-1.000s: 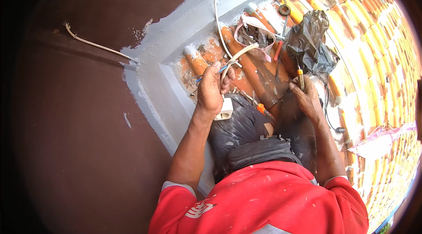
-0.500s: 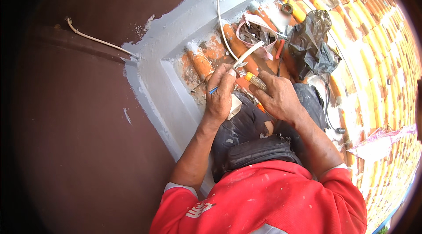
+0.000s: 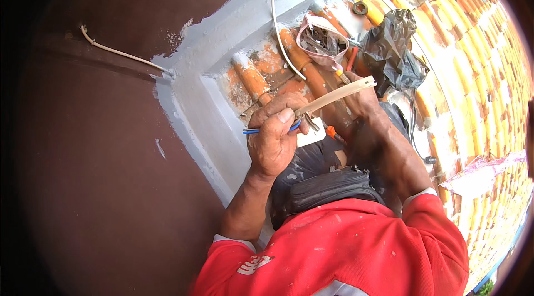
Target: The person connects wires to a wall socket, secures the connections with a screwdriver, and then strips and prepares additional wiring. The person works on a partially finished wall with exposed brick and conduit.
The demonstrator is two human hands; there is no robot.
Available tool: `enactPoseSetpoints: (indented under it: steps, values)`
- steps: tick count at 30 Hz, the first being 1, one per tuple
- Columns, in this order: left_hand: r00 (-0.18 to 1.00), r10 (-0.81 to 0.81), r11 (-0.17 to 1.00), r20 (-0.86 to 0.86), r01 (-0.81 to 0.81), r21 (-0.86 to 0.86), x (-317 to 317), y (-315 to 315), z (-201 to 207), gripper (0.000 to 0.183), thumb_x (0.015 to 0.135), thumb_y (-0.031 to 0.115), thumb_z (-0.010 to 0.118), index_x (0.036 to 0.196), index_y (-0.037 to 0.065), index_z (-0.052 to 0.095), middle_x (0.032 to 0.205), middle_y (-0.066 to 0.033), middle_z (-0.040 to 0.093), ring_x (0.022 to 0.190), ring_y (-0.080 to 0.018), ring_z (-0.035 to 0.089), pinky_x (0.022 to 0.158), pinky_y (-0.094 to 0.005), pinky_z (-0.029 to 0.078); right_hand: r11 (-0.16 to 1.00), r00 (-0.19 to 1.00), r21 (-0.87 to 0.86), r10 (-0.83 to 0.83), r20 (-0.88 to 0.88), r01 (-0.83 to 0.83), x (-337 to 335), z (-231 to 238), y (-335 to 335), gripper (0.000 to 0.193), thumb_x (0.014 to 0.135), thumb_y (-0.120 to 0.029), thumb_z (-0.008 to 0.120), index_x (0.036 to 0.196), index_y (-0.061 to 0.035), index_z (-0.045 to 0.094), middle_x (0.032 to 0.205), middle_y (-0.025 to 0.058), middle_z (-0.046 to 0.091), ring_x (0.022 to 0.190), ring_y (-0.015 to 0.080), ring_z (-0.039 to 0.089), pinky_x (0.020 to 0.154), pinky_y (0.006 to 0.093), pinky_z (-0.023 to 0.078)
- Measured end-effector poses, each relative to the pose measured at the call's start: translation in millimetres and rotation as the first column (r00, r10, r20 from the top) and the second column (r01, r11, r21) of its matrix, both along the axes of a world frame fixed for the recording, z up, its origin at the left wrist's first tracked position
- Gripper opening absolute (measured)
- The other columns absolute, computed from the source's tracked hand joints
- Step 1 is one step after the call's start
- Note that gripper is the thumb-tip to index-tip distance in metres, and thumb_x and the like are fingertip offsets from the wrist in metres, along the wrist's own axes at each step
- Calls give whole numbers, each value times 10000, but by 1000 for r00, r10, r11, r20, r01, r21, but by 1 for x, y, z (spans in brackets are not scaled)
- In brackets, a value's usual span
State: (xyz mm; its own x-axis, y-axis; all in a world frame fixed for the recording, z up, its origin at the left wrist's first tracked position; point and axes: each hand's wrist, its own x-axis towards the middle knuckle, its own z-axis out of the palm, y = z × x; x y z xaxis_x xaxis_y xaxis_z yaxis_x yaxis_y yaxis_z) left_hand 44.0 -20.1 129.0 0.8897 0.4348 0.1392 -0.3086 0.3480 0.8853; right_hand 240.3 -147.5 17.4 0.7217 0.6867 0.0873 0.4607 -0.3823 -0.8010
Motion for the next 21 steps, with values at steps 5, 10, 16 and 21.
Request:
enactPoseSetpoints:
  steps: [5,10,16,21]
  values:
    - [979,183,954,-94,-153,259,15,15,18,259,1127,232,553,1113,-7,650,895,-24,597,781,-77,434,739,-253,374,993,995,98,-51,-81,59,3,65,-25,158,939,-110,693,1007,32,684,821,288,675,800,456,739,740,492,558]
    - [932,340,803,-123,-220,554,16,4,4,186,1133,181,600,1079,18,672,893,-6,567,790,-72,454,697,-283,394,976,972,125,158,173,-180,-42,113,-21,198,910,-139,728,930,20,613,849,279,684,853,513,708,751,546,557]
    - [861,464,308,210,-379,873,32,-2,10,63,1033,66,656,1037,7,676,884,-101,583,812,-283,561,777,-451,459,981,975,94,151,165,-168,-44,115,-15,246,943,-182,740,917,33,622,805,316,674,842,523,716,749,574,562]
    - [827,462,75,321,-397,915,37,3,17,70,1005,57,669,1004,1,626,914,-144,607,843,-353,573,812,-487,461,983,983,96,147,109,-157,-42,116,-13,234,943,-171,726,934,45,638,814,323,680,841,534,716,751,577,560]
